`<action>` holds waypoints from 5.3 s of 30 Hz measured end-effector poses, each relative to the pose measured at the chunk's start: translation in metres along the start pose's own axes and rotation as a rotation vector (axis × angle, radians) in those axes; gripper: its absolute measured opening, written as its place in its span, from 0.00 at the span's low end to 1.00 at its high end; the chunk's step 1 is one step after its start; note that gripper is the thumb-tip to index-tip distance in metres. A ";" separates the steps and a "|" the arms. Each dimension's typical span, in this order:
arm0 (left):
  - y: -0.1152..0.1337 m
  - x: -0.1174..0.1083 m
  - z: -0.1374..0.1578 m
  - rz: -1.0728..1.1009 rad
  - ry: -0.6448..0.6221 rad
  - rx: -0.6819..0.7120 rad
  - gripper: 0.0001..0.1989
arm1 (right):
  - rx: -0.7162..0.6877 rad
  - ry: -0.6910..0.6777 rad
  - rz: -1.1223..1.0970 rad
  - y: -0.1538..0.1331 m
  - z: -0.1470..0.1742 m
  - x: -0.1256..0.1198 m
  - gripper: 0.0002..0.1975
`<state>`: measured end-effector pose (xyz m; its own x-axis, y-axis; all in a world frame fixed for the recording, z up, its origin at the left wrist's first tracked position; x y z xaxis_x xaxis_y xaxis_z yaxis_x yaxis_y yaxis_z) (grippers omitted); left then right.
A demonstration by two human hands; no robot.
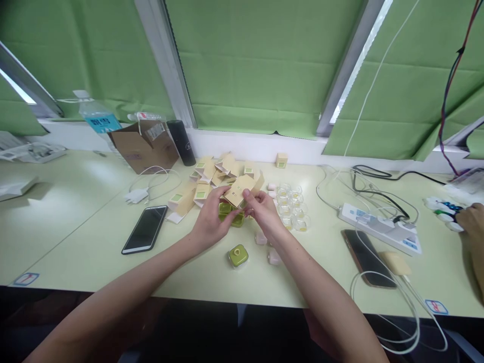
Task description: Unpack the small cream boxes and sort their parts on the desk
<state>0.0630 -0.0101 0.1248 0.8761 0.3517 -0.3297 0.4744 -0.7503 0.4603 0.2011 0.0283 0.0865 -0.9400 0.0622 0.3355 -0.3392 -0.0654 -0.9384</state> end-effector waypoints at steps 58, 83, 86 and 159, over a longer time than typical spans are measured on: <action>-0.029 0.021 0.024 0.565 0.024 -0.533 0.21 | -0.022 0.045 -0.039 0.011 0.003 -0.018 0.28; -0.031 0.025 0.034 0.528 0.006 -0.542 0.20 | -0.094 0.151 0.133 0.010 0.005 -0.025 0.33; -0.035 0.027 0.034 0.578 0.024 -0.609 0.22 | -0.087 0.129 0.122 0.011 0.006 -0.023 0.33; -0.066 0.008 0.023 0.630 0.225 -0.798 0.24 | -0.318 0.646 0.593 -0.078 -0.109 -0.131 0.03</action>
<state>0.0365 0.0297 0.0727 0.9417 0.1821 0.2829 -0.2275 -0.2747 0.9342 0.3549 0.1338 0.1062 -0.7217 0.6539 -0.2271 0.3055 0.0065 -0.9522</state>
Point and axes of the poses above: each hand's wrist, its own z-axis away from the middle knuckle, its own x-axis out of the palm, y = z × x, the point moved 9 cm from there along -z, towards the middle knuckle, and after that the axes turned 11 degrees about y, right-handed, at the moved point
